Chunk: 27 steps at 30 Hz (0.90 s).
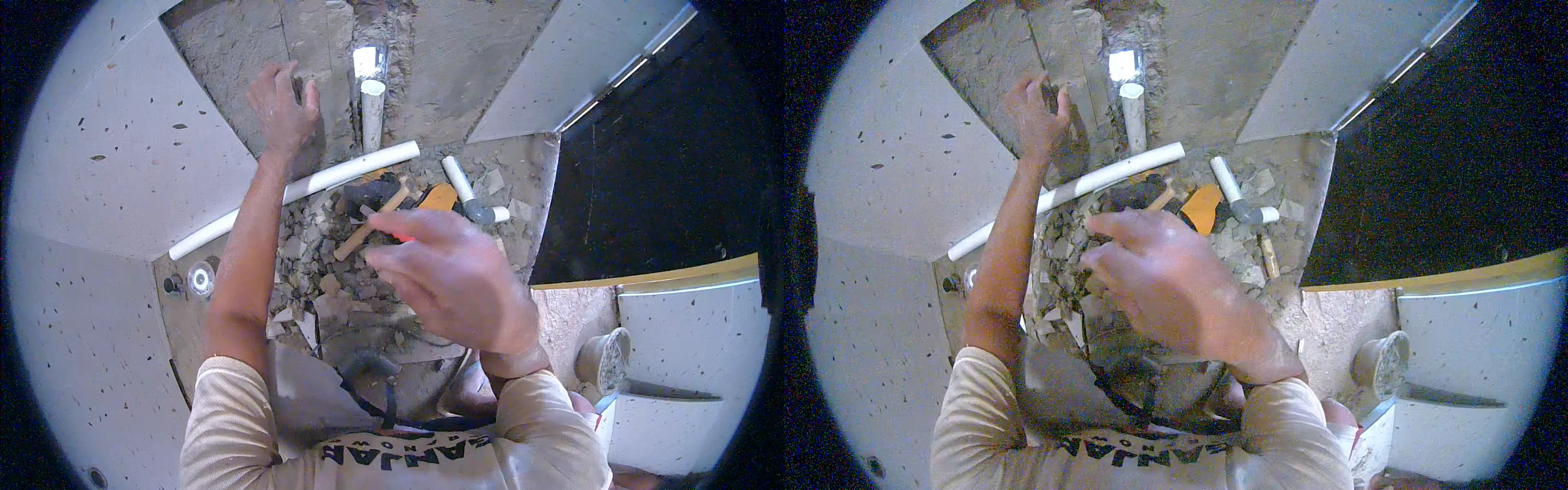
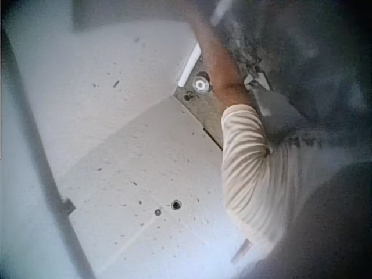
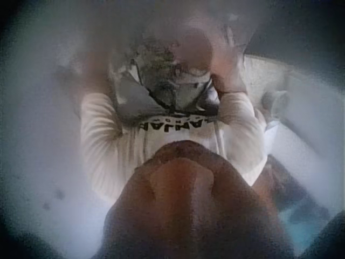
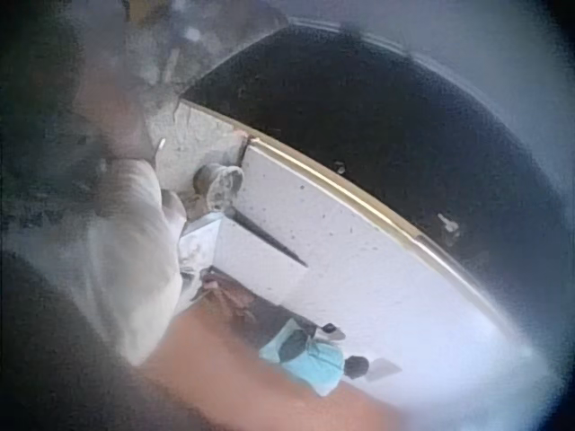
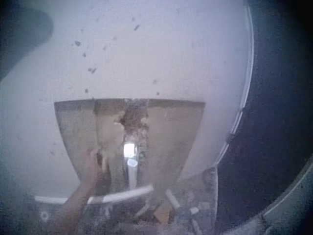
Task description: The person uses an angle grinder to cut a groove in the floor, then uses a hammer and chisel to widen the opening. They place a PVC pipe elbow into the hole and continue to adjust the opening with the grinder and hammer to fit the pipe.
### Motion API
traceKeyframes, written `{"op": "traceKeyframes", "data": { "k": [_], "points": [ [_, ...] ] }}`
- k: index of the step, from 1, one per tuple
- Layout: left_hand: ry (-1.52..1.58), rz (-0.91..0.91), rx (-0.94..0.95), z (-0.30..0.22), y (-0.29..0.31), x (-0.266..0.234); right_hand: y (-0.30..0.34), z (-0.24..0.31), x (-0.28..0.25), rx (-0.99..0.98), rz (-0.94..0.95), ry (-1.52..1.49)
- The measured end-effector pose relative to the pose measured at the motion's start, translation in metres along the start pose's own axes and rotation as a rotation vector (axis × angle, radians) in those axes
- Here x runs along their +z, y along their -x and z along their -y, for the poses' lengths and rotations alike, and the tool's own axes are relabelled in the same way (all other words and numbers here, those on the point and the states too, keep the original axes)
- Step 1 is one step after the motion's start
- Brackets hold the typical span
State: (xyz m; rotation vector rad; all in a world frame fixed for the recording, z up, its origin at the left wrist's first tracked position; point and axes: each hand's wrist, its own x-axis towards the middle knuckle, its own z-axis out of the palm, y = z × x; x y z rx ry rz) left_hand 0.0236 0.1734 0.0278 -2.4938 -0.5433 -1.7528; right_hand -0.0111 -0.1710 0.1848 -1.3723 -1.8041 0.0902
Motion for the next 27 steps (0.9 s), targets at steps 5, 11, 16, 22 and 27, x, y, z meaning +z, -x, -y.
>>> {"op": "traceKeyframes", "data": {
  "k": [5, 11, 16, 22, 27],
  "points": [
    [0.358, 0.385, -0.436, -0.035, 0.008, 0.012, 0.021, 0.024, -0.019, -0.098, 0.184, -0.449],
    [0.457, 0.438, -0.601, -0.060, 0.028, 0.043, 0.006, 0.039, -0.037, 0.092, 0.277, -0.537],
    [0.610, 0.300, -0.630, -0.071, 0.029, 0.059, 0.014, 0.044, -0.070, 0.219, 0.373, -0.318],
    [0.862, 0.219, -0.703, -0.043, 0.025, 0.081, 0.106, 0.020, -0.089, 0.450, 0.072, 0.301],
    [0.645, 0.328, -0.708, -0.042, 0.027, 0.051, 0.147, 0.010, -0.101, 0.706, 0.144, -0.565]
  ]
}}
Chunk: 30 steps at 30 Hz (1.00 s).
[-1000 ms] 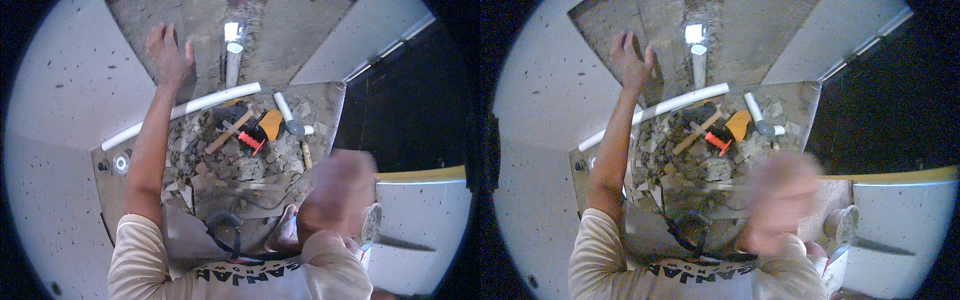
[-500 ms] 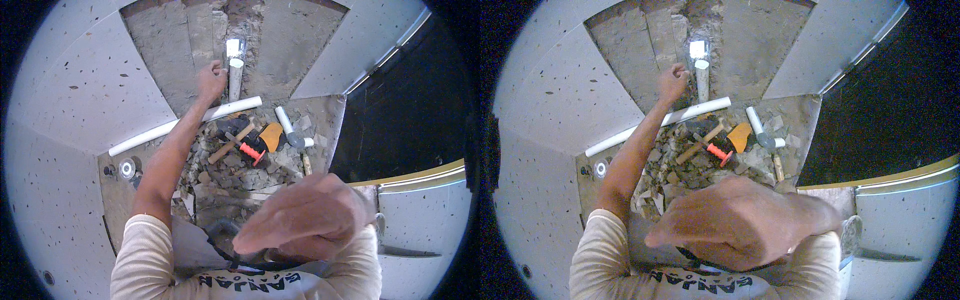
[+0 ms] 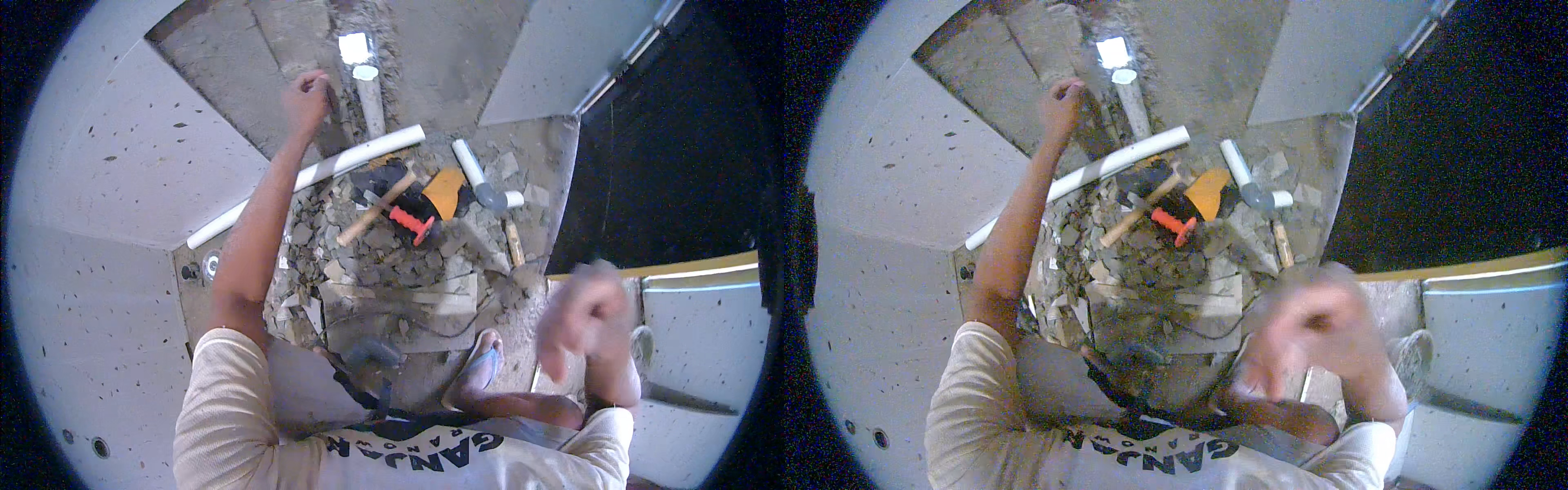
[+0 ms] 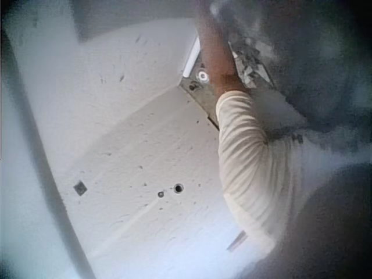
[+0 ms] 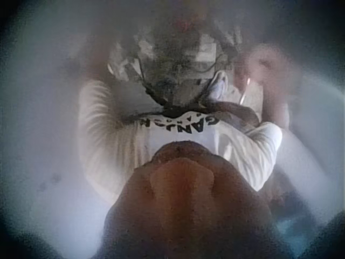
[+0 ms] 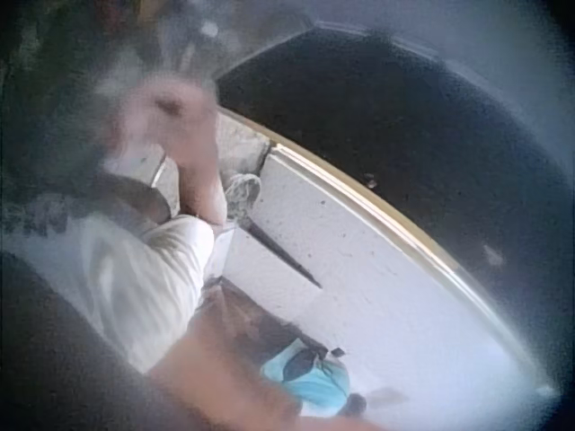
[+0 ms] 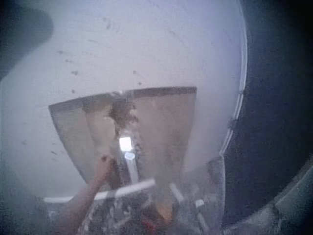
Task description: The person uses an angle grinder to cut a groove in the floor, then uses a hammer and chisel to widen the opening. They place a PVC pipe elbow into the hole and continue to adjust the opening with the grinder and hammer to fit the pipe.
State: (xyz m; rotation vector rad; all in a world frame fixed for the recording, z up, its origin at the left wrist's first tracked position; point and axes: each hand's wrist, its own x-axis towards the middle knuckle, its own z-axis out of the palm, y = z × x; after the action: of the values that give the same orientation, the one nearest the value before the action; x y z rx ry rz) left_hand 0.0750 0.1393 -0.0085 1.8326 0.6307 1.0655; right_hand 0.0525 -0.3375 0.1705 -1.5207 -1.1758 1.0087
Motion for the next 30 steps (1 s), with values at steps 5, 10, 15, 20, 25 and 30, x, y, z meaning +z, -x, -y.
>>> {"op": "traceKeyframes", "data": {
  "k": [5, 10, 15, 20, 25, 30],
  "points": [
    [-0.145, 0.140, -0.098, 0.017, 0.023, 0.004, -0.024, -0.065, 0.031, -0.171, -0.295, 0.581],
    [-0.092, 0.397, -0.107, -0.013, 0.068, 0.026, -0.041, -0.069, -0.002, 0.197, -0.349, -0.348],
    [-0.035, 0.832, -0.063, -0.109, 0.112, 0.047, -0.045, -0.119, -0.010, 0.248, -0.448, -0.672],
    [0.091, 1.188, 0.060, -0.157, 0.154, 0.043, -0.047, -0.118, -0.009, 0.259, -0.368, -0.611],
    [-0.019, 1.346, 0.006, -0.164, 0.164, 0.042, -0.051, -0.122, -0.003, 0.297, -0.288, -0.577],
    [-0.264, 1.213, 0.492, -0.102, 0.131, 0.029, -0.054, -0.178, -0.014, 0.454, -0.385, -0.237]
  ]
}}
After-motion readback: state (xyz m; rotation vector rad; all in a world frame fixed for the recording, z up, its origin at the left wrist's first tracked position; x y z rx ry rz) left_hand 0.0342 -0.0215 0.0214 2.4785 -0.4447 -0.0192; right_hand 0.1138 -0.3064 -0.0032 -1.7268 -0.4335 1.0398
